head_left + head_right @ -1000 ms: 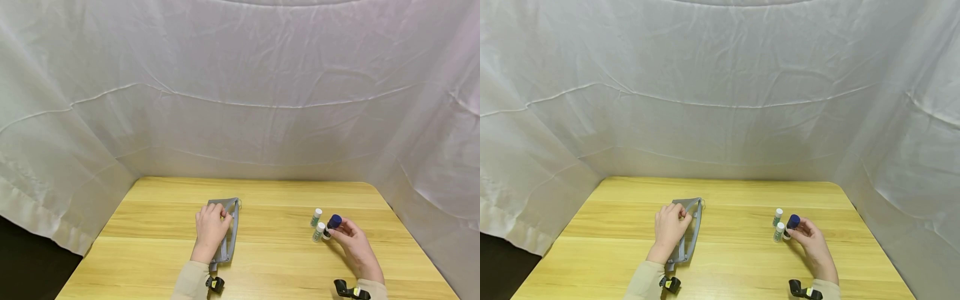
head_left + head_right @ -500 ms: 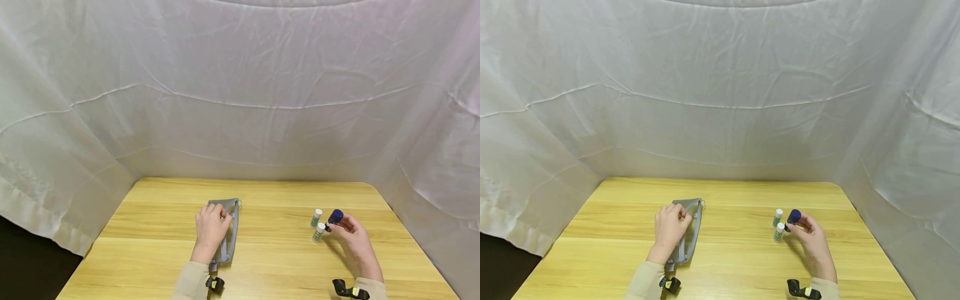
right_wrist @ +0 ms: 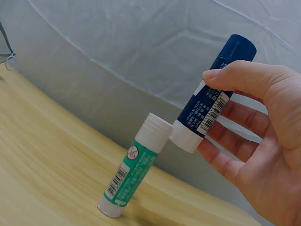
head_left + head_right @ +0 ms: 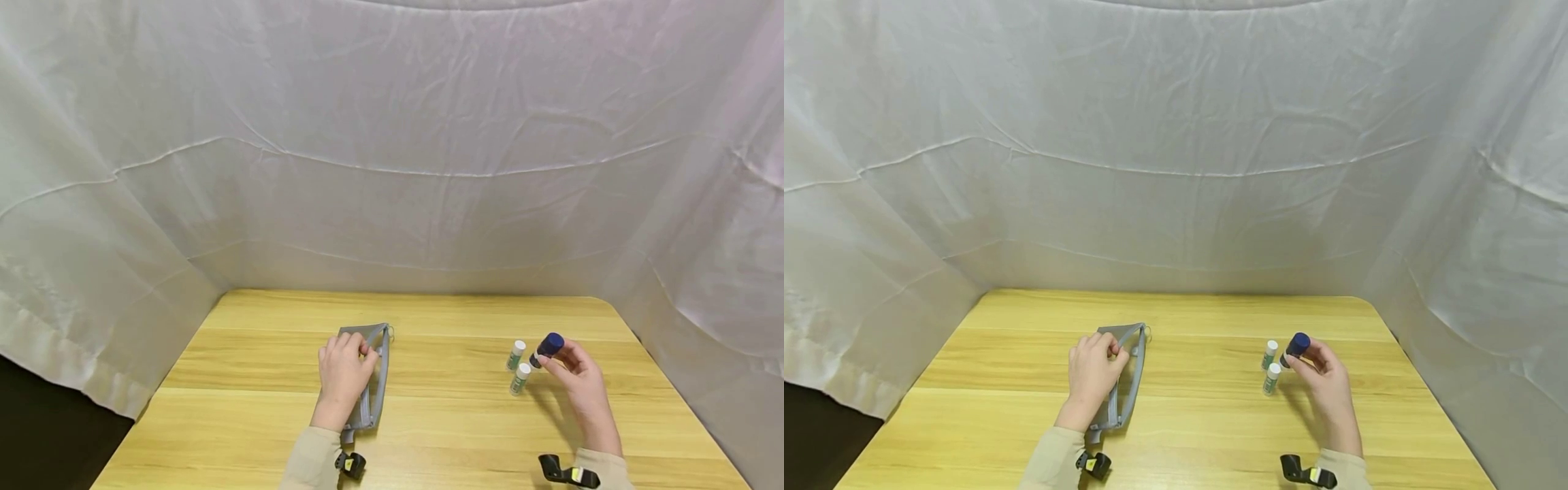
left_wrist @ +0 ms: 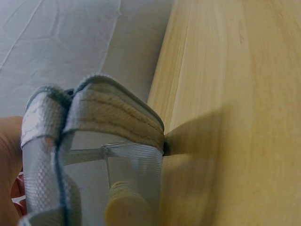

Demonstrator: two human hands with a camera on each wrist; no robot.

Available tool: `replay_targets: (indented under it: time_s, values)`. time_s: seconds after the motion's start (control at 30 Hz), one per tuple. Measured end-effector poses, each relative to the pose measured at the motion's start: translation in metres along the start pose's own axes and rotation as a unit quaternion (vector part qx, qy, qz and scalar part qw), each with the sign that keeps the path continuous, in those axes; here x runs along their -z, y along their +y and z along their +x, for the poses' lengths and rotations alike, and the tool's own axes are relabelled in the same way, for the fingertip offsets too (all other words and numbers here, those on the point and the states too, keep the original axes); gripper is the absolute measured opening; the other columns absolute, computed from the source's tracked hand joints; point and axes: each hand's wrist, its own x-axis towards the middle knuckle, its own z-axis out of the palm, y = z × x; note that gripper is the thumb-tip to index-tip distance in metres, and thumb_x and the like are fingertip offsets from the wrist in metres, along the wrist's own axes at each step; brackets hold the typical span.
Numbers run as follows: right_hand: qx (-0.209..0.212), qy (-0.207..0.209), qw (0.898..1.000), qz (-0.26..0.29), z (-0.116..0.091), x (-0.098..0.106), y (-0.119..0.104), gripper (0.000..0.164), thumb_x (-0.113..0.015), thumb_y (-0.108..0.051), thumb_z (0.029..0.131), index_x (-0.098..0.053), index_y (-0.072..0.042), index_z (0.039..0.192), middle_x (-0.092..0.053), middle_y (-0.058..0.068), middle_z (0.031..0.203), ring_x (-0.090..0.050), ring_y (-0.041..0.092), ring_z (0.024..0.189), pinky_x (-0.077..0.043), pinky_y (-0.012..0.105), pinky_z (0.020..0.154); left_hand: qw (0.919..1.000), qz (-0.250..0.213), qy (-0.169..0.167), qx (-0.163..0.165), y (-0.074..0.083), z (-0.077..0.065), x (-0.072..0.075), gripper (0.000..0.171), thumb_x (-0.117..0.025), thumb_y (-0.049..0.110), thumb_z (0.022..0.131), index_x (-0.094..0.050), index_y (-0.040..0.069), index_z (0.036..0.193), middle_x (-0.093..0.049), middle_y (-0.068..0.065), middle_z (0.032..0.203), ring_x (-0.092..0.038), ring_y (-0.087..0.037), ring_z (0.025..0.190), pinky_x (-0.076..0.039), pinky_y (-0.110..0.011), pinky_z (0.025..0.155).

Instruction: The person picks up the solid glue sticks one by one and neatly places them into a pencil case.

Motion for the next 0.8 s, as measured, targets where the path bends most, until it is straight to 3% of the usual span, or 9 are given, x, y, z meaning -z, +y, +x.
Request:
replay_targets:
  time_s: [0.33, 0.57, 0.8]
  values:
    - [0.027, 0.030, 0.998, 0.044, 0.004, -0.011, -0.008, 0.026, -0.065, 0.010, 0.083, -0.062, -0.001, 0.107, -0.068, -0.011, 0.095, -0.064, 0.001, 0.091, -0.050, 0.012, 0.080, 1.0000, 0.001, -0.004, 0.006, 0.001, 0.000, 0.001, 0.021, -0.071, 0.020, 0.076, -0.051, 0.019, 0.069, -0.048, 0.005, 0.067, -0.040, -0.017, 0.067, -0.025, -0.030, 0.067]
    - [0.060, 0.017, 0.996, 0.067, 0.005, -0.020, -0.011, 0.029, -0.063, 0.015, 0.082, -0.062, 0.002, 0.108, -0.069, -0.009, 0.096, -0.065, 0.002, 0.092, -0.052, 0.013, 0.080, 0.9999, 0.001, -0.006, 0.009, 0.000, 0.000, 0.001, 0.021, -0.070, 0.020, 0.076, -0.051, 0.020, 0.069, -0.048, 0.005, 0.067, -0.041, -0.018, 0.068, -0.025, -0.031, 0.068]
    - [0.055, 0.011, 0.996, 0.064, 0.005, -0.028, -0.013, 0.030, -0.063, 0.015, 0.082, -0.063, -0.001, 0.107, -0.069, -0.011, 0.098, -0.066, 0.000, 0.093, -0.052, 0.013, 0.082, 0.9999, 0.002, -0.011, 0.012, 0.001, 0.000, 0.001, 0.021, -0.070, 0.021, 0.076, -0.051, 0.020, 0.069, -0.048, 0.005, 0.067, -0.042, -0.018, 0.070, -0.025, -0.031, 0.068]
